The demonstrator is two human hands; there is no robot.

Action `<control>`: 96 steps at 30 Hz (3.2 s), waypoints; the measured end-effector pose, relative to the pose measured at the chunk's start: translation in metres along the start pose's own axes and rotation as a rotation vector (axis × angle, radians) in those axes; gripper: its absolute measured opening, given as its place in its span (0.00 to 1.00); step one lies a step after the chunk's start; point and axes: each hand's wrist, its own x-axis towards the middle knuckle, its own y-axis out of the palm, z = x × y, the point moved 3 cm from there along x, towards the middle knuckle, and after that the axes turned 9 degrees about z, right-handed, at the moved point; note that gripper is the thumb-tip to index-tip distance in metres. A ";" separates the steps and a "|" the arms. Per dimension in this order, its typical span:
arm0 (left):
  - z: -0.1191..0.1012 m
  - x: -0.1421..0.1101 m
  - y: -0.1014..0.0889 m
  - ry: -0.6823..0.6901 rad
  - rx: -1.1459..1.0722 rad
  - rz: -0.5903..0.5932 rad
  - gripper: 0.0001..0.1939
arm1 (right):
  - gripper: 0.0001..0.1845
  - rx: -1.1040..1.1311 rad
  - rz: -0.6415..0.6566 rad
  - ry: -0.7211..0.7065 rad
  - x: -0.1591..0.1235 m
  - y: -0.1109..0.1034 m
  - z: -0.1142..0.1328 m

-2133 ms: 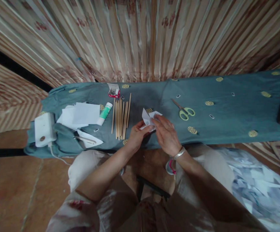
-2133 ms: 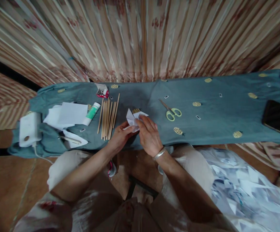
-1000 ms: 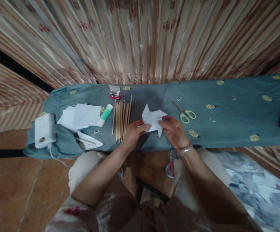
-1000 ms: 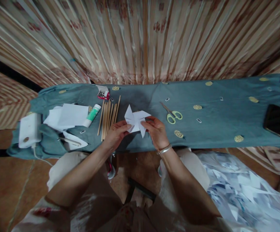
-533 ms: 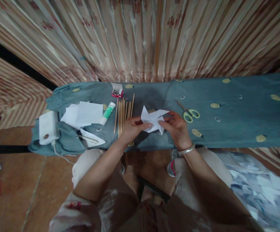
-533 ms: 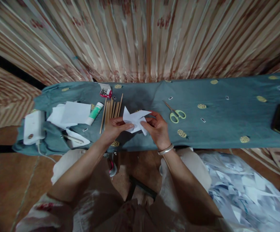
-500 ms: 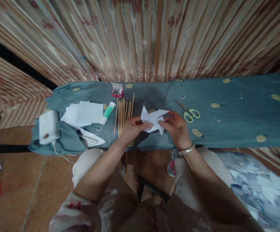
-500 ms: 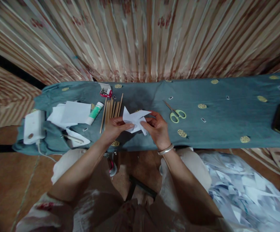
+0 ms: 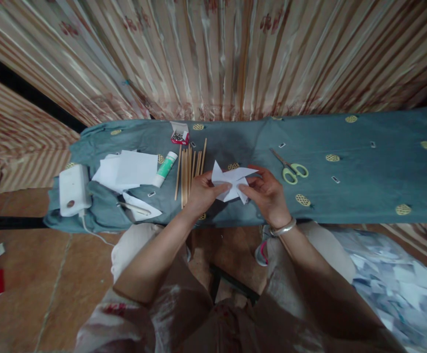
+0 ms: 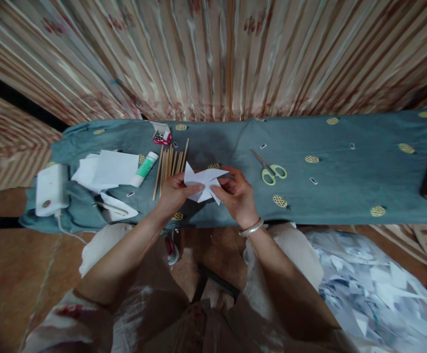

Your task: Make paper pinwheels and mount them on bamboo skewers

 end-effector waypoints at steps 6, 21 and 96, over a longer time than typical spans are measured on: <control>0.002 -0.001 0.004 0.016 -0.030 0.039 0.18 | 0.31 0.060 0.019 0.043 0.000 0.002 -0.001; -0.004 -0.006 0.006 0.004 -0.117 0.015 0.22 | 0.32 0.123 -0.033 0.086 0.005 0.017 0.002; -0.085 -0.022 -0.130 0.471 -0.361 -0.626 0.16 | 0.14 -1.601 0.560 -0.300 0.212 0.168 0.024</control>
